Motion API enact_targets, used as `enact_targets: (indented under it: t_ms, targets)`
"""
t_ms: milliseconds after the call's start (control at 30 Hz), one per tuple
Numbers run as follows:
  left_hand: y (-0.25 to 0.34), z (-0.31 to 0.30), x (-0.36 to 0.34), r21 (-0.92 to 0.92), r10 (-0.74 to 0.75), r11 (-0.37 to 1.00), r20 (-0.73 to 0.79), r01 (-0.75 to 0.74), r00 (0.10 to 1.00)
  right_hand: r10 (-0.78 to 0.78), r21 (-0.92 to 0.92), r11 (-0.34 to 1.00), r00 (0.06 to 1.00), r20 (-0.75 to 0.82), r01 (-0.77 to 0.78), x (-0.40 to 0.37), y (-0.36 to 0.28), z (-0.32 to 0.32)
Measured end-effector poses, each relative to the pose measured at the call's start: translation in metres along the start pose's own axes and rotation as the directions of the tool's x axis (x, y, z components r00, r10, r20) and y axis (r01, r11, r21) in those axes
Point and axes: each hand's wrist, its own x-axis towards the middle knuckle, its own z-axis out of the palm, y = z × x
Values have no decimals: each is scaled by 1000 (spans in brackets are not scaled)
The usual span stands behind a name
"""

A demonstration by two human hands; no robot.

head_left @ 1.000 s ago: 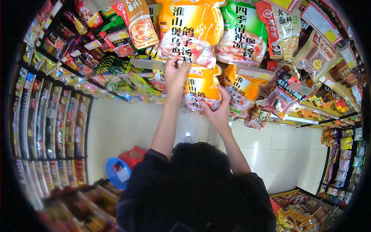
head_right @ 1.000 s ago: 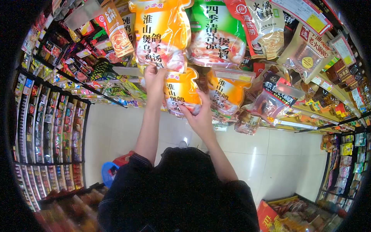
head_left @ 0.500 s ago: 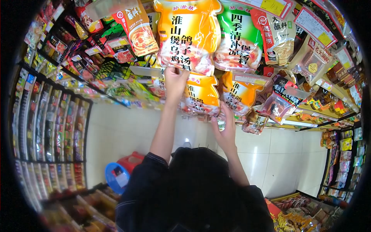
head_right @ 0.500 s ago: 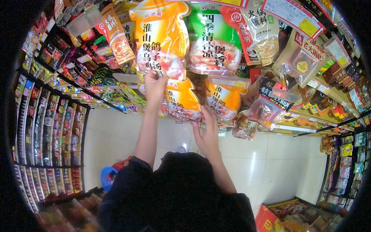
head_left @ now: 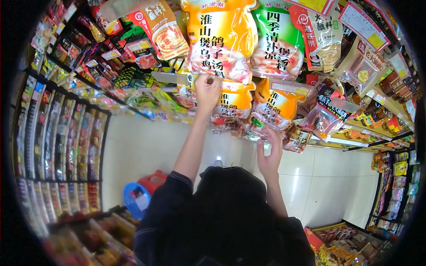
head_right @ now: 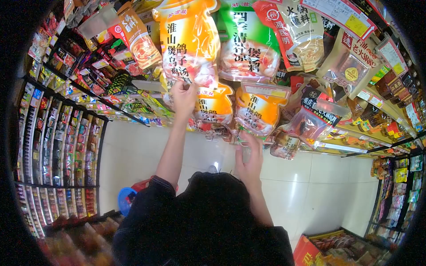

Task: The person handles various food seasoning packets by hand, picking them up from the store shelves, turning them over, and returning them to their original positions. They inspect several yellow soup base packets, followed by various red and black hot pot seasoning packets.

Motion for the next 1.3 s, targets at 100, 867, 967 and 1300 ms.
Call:
enact_targets:
  t_ms: [100,867,967,1300]
  targets:
    - [-15,1,-3,122,96,988,38,-100,995,0,-126,992,997,-77,-9,7,5,-15]
    - [-16,31,-10,591,449,627,257,-507,856,53,-6,998,962,-267,-57,75,4,-32]
    - [-32,39,3,574,413,646,292,-504,862,151,47,988,971,-184,-144,73,-22,-47]
    - [-6,42,-3,560,419,708,158,-431,894,299,248,914,946,125,-321,59,-19,-72]
